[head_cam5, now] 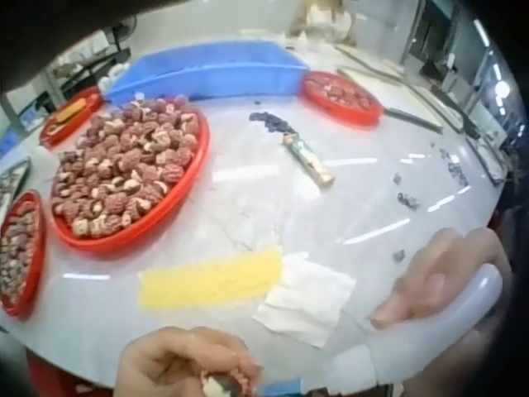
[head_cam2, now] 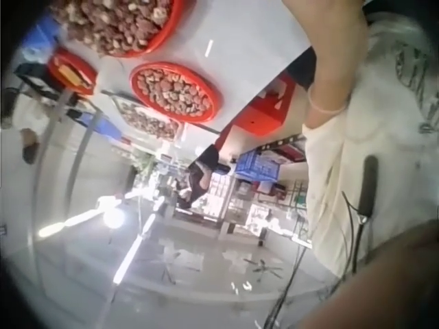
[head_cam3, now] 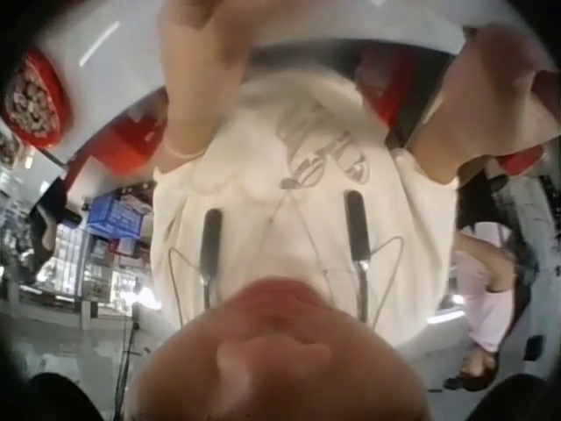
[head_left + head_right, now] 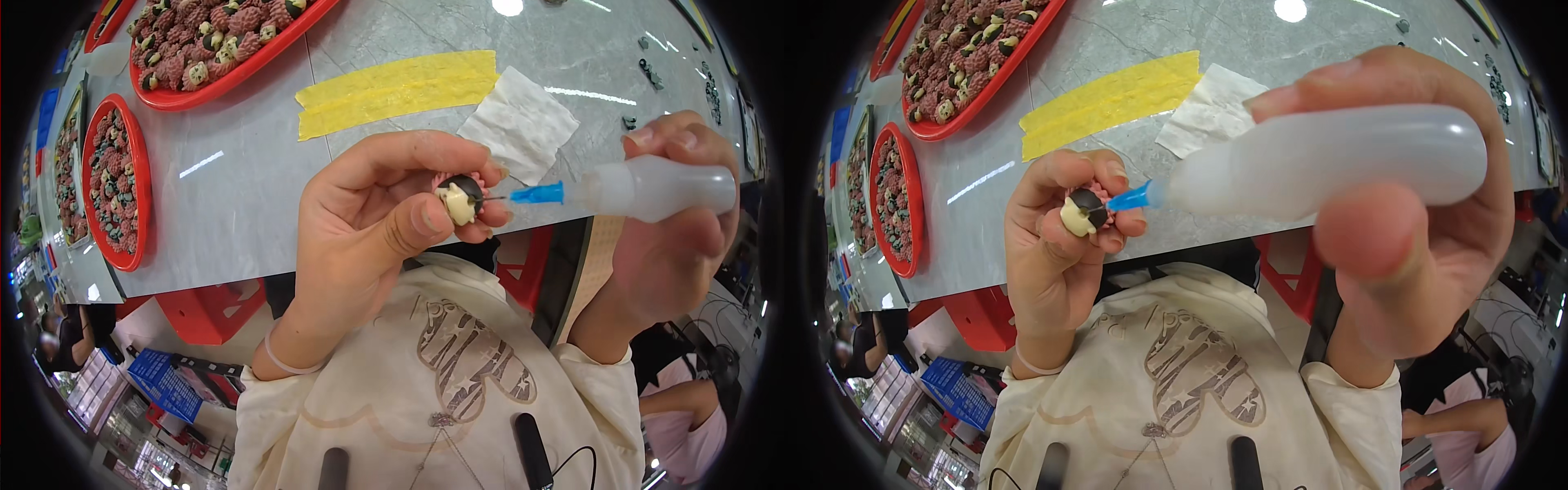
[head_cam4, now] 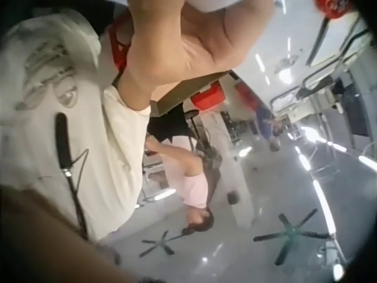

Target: The person assembles small figurines by applying glue to the heads with a squeeze bottle dispenser, attaching the body pieces by hand, and placing the finished figurines into a tray.

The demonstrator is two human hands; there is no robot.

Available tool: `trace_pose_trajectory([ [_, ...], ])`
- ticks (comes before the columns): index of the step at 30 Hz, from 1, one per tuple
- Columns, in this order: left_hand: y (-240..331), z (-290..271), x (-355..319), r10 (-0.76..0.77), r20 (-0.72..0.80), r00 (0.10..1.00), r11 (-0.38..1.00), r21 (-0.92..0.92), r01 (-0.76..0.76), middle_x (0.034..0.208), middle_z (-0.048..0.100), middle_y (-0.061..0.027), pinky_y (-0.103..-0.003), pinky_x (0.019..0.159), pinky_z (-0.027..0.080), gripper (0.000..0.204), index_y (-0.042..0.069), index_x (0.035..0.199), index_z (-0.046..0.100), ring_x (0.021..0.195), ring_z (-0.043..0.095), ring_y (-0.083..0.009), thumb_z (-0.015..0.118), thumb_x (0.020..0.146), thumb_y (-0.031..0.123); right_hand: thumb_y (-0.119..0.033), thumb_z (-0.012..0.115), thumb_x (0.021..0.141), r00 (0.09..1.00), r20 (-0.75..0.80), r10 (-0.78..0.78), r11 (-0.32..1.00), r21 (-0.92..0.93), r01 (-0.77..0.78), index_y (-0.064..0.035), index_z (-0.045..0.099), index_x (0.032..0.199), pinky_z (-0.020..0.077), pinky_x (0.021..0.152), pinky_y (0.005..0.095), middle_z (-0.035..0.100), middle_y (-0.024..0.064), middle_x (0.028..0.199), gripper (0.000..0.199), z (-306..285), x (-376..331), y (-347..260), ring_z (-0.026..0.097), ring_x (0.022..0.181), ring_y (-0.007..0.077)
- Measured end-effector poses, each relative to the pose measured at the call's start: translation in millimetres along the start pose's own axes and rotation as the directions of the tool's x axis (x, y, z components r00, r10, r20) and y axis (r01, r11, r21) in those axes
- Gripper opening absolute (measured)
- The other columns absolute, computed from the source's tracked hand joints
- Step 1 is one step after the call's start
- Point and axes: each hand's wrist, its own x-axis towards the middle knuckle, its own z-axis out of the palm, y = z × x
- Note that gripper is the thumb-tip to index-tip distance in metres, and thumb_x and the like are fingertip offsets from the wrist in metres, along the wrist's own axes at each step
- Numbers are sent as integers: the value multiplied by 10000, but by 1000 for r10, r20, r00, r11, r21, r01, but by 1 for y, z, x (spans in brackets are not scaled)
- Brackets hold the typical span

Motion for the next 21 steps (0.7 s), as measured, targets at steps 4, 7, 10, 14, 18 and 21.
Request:
trace_pose_trajectory([
  [4, -3, 2, 0, -7, -27, 1000, 1000, -16, 6, 901, 461, -119, -165, 593, 436, 397, 12, 962, 468, 676, 514, -122, 611, 694, 267, -337, 537, 726, 992, -127, 10, 999, -51, -16, 20, 439, 986, 355, 680, 236, 448, 133, 884, 453, 3, -4, -3, 438, 788, 167],
  [7, -3, 2, 1, -4, -23, 1000, 1000, -27, 4, 898, 462, -117, -166, 589, 434, 394, 10, 958, 468, 681, 515, -130, 610, 696, 268, -303, 540, 723, 984, -179, 9, 1000, -11, -11, 33, 436, 991, 363, 665, 237, 453, 144, 886, 443, 0, -5, -3, 450, 773, 175],
  [10, -4, 1, 3, -2, -21, 1000, 1000, -29, 2, 898, 461, -115, -170, 583, 433, 389, 10, 958, 468, 691, 514, -140, 608, 699, 265, -269, 543, 720, 975, -223, 6, 999, 37, 3, 47, 432, 996, 370, 650, 237, 458, 154, 888, 434, -3, -5, -1, 462, 759, 183],
  [14, -4, 1, 4, -5, -7, 1000, 999, -32, 5, 901, 459, -114, -175, 573, 428, 379, 13, 954, 467, 721, 509, -157, 603, 704, 262, -224, 547, 717, 959, -283, -1, 996, 91, 28, 65, 427, 1002, 380, 631, 237, 464, 167, 891, 423, -12, -7, 4, 478, 740, 194],
  [18, -6, 4, 5, -16, 4, 1000, 999, -39, 16, 905, 454, -110, -165, 562, 417, 368, 20, 948, 463, 717, 502, -152, 605, 707, 260, -105, 540, 726, 955, -293, -54, 999, -21, 50, 38, 415, 993, 399, 701, 262, 522, 188, 882, 327, -18, 3, 25, 522, 746, 223],
  [21, -9, 2, 5, 50, 0, 999, 998, -39, -50, 899, 511, -164, -245, 590, 467, 320, -31, 929, 474, 728, 553, -189, 589, 727, 189, 43, 552, 677, 955, -283, -87, 983, -178, 37, 12, 426, 949, 397, 710, 247, 534, 161, 895, 302, -5, 19, 46, 523, 785, 189],
])
